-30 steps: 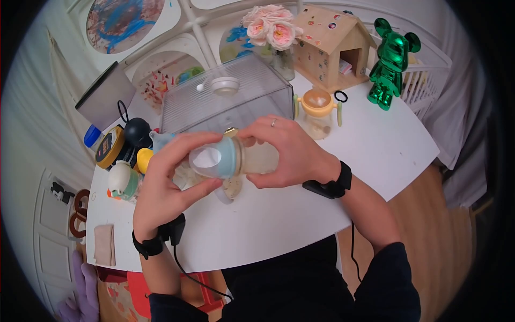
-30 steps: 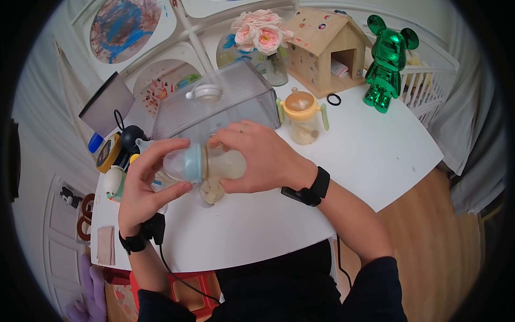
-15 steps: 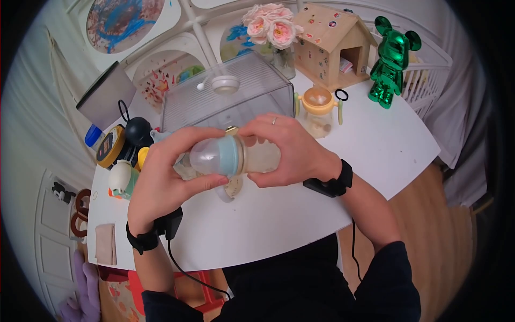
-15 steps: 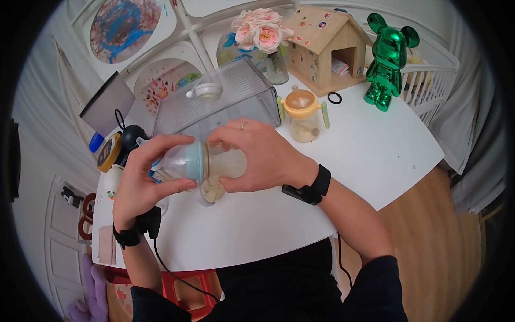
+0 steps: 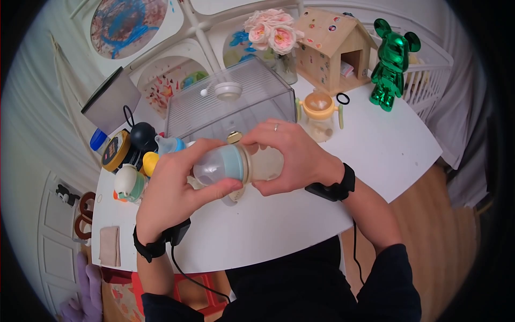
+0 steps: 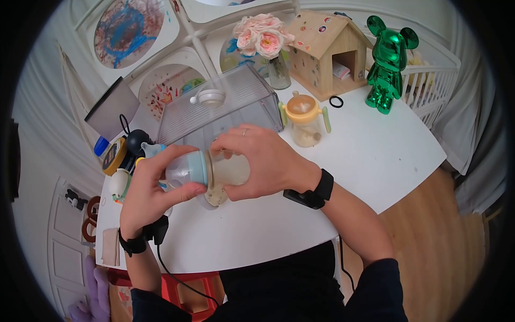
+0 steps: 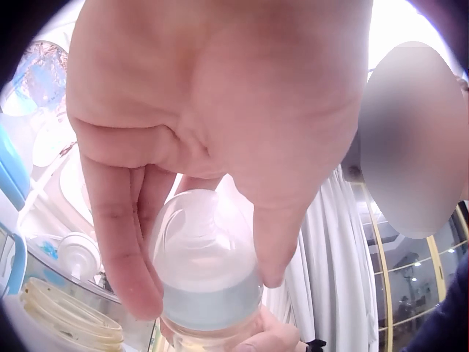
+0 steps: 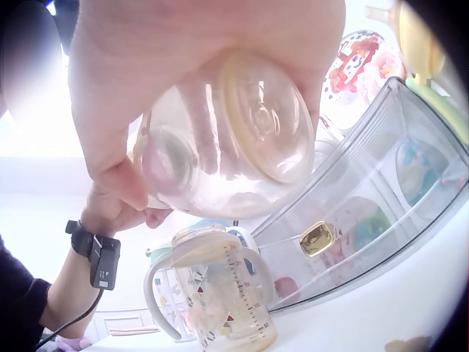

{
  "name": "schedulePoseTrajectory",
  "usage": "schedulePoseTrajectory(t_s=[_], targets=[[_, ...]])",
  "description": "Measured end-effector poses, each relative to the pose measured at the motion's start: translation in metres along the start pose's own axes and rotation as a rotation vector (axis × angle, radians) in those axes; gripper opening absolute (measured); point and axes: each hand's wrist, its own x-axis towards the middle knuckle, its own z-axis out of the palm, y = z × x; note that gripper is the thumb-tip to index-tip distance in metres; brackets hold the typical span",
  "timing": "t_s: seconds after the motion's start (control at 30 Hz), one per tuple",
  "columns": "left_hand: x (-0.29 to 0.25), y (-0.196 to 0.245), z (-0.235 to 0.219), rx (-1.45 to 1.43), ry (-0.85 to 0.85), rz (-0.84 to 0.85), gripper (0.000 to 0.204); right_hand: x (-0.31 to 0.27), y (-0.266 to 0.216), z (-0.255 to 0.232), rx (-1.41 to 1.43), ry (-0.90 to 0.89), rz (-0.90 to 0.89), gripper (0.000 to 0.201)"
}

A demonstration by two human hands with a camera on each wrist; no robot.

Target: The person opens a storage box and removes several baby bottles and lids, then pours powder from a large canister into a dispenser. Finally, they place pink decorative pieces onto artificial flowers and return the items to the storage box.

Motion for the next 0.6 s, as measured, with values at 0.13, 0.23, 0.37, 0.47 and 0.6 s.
schedulePoseTrajectory(t_s=[0.13,0.23,0.37,0.47,0.6], targets=[[0.000,-0.007,0.006,0.027,0.035,0.151,0.068,-0.001,-0.001,-0.004,0.077,-0.047,0.108,0.058],[0.001,-0.018,0.011,-0.002,0.018,0.161,0.073,0.001,-0.004,-0.010,0.116,-0.174,0.241,0.055],[-0.002,-0.025,0.012,-0.014,-0.027,0.168,0.072,0.000,-0.005,-0.012,0.215,-0.306,0.361,0.049],[-0.004,-0.028,0.011,0.017,-0.026,0.233,0.074,0.001,-0.008,-0.012,0.271,-0.370,0.441,0.051],[-0.002,-0.019,0.007,0.114,-0.033,0.268,0.075,0.003,-0.011,-0.017,0.245,-0.361,0.442,0.051]])
